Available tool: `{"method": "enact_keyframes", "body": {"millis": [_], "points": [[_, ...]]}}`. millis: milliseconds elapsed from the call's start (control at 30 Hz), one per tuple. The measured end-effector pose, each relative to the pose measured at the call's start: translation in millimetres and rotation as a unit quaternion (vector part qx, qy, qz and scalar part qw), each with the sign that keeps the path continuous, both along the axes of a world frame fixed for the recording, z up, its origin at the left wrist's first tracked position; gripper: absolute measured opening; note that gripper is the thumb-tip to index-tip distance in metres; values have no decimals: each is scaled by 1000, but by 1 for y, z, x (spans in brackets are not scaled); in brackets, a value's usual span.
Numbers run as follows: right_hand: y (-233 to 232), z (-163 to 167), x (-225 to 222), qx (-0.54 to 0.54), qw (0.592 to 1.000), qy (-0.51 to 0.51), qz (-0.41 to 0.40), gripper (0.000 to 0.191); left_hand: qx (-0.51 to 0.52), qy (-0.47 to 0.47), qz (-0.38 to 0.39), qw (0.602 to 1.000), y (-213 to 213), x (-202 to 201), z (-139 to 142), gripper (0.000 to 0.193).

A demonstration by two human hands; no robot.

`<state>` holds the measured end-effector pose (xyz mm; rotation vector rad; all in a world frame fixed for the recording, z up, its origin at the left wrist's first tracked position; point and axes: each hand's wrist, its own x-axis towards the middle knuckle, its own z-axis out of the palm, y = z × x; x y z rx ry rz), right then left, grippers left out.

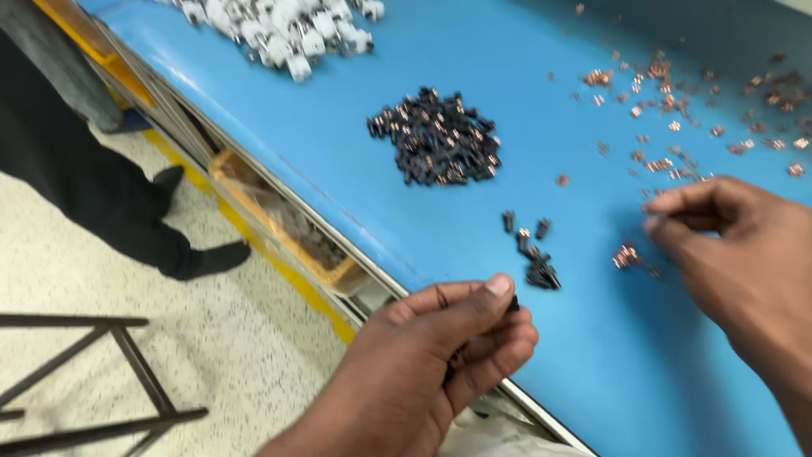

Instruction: The person sits at a blue workbench assembling small electrical components. They pick black cylindrical housings and small copper contact pieces, press a contact into each housing by hand, and place the finished assembly onto a growing pile of completed parts.

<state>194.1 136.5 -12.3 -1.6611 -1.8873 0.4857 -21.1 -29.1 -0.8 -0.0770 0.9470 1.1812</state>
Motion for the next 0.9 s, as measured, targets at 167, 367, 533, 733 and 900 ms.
{"method": "enact_keyframes", "body": {"millis": [167, 367, 533, 733, 900], "points": [[21, 14, -42, -6, 990, -121, 78, 27, -5, 40, -11, 999, -6, 18, 3, 25], [43, -7, -28, 28, 977, 130, 165, 28, -44, 37, 50, 997, -11, 28, 3, 23], [20, -23, 13, 62, 982, 161, 83, 39, -18, 36, 45, 998, -18, 30, 1, 24], [6, 2, -25, -10, 998, -44, 48, 30, -18, 32, 28, 999, -22, 28, -3, 28], [20, 15, -67, -150, 979, -124, 62, 24, -11, 29, 47, 998, -23, 26, -4, 32]]}}
